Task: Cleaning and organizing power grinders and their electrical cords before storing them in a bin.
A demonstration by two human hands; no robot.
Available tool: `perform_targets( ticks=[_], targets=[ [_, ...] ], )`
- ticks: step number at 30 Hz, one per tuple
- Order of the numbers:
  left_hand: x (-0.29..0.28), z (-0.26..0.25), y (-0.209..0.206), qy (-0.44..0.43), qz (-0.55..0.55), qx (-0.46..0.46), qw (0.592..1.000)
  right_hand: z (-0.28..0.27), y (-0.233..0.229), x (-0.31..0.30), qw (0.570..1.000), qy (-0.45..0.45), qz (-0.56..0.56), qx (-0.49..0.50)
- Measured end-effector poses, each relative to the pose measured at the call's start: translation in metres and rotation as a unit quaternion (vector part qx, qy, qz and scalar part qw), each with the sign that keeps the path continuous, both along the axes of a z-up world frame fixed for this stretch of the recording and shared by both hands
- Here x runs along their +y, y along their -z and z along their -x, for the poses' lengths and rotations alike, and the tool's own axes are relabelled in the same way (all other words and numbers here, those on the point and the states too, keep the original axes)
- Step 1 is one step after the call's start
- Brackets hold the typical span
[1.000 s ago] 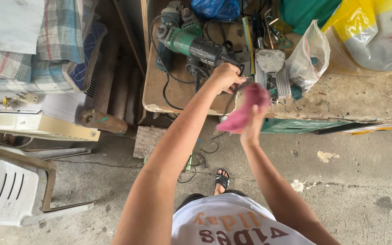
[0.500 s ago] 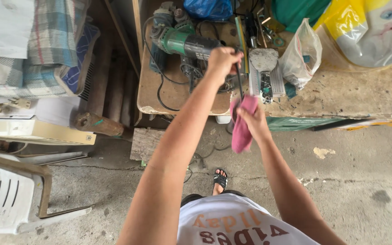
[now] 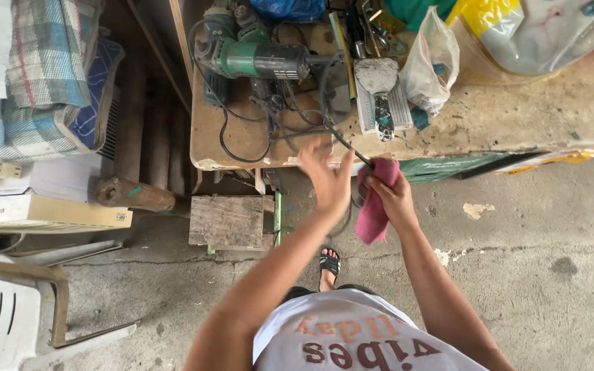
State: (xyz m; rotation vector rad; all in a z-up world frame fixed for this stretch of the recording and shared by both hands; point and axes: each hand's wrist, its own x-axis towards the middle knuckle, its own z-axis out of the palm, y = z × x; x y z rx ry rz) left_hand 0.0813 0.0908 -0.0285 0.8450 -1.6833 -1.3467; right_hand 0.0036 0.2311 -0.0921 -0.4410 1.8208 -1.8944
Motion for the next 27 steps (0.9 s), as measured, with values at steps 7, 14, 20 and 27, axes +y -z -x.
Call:
perform_targets(
  ticks=[7,14,20,27],
  targets=[
    [0.035,-0.023,0.014,0.105,-0.206,-0.008,0.973,-0.034,-0.077,-0.012,0.981,-0.019,-0.109,0.159],
    [-0.004,0.021,0.029,0.161,-0.463,0.107,0.865,-0.064,-0.085,-0.002,0.995,-0.023,-0.038,0.088],
    [-0.125,0.03,-0.043,0.139,-0.279,0.117,0.943,-0.131,-0.066,0.055,0.992,0.008,-0.119,0.042],
    [-0.15,-0.01,-0.016,0.175,-0.372,0.114,0.905,-0.17,-0.036,0.138,0.934,0.177,-0.3,0.081]
  ],
)
